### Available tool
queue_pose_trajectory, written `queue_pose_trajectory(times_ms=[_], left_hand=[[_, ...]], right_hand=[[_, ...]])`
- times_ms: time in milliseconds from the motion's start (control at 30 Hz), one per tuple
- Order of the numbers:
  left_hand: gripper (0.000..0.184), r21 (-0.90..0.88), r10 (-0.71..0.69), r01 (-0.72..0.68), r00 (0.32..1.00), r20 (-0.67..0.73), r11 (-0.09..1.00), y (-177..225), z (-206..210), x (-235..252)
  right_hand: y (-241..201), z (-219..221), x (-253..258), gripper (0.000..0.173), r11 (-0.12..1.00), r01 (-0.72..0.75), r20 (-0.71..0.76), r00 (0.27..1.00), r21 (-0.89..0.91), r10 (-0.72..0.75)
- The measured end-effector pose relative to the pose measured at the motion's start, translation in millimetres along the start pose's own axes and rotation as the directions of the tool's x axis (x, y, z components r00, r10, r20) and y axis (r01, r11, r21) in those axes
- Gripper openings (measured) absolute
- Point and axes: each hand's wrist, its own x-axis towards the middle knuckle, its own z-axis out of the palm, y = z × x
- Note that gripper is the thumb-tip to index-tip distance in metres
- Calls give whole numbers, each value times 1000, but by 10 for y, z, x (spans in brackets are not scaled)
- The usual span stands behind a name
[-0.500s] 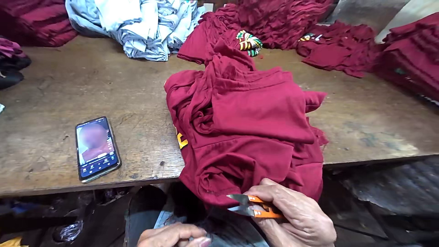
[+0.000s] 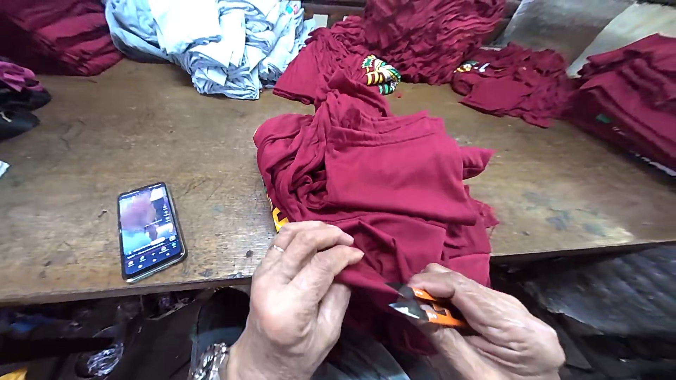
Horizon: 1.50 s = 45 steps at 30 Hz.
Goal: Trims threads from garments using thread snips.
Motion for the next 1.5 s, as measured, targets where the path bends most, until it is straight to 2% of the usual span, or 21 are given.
queue_pose_trajectory(times_ms=[100,200,333,467,600,700,800,867,933,1000,1100,1333,1500], left_hand=[[14,-109,19,-11,997,73,994,-59,-61,158],[17,-168,23,5,987,160,986,-147,-116,237],[6,-202,-70,108,980,184,973,-234,-173,253],[5,-413,-149,233,963,226,880,-234,-220,249],[20,-467,-218,321,940,263,824,-252,-263,220],[31,-429,-371,461,886,280,777,-231,-293,166],[37,-351,-481,551,833,272,757,-206,-279,103],[36,-411,-496,571,821,283,711,-272,-284,52],[37,-422,-519,586,810,274,692,-271,-300,35],[38,-416,-533,592,805,260,690,-242,-311,42],[34,-416,-544,594,802,245,688,-205,-299,50],[28,-476,-590,630,766,255,613,-172,-281,16],[30,-502,-631,667,726,272,551,-131,-278,0]], right_hand=[[-114,-135,94,17,994,-55,10,998,-96,56],[-120,-235,184,19,988,-47,16,999,-150,51],[120,-303,255,17,991,45,25,999,-126,-42],[13,-376,399,16,988,57,60,997,-147,-48],[50,-399,504,12,989,45,101,994,-140,-31],[209,-308,491,8,982,18,137,991,-186,8],[329,-176,433,9,940,41,102,995,-340,-7],[259,-196,412,26,939,2,44,999,-345,14],[163,-227,379,43,938,28,20,1000,-346,-23],[20,-205,307,49,929,68,23,998,-363,-64],[-145,-167,195,44,903,100,55,995,-418,-85],[-80,-124,178,33,875,204,105,979,-439,-175],[-41,16,92,33,878,198,119,980,-435,-162]])
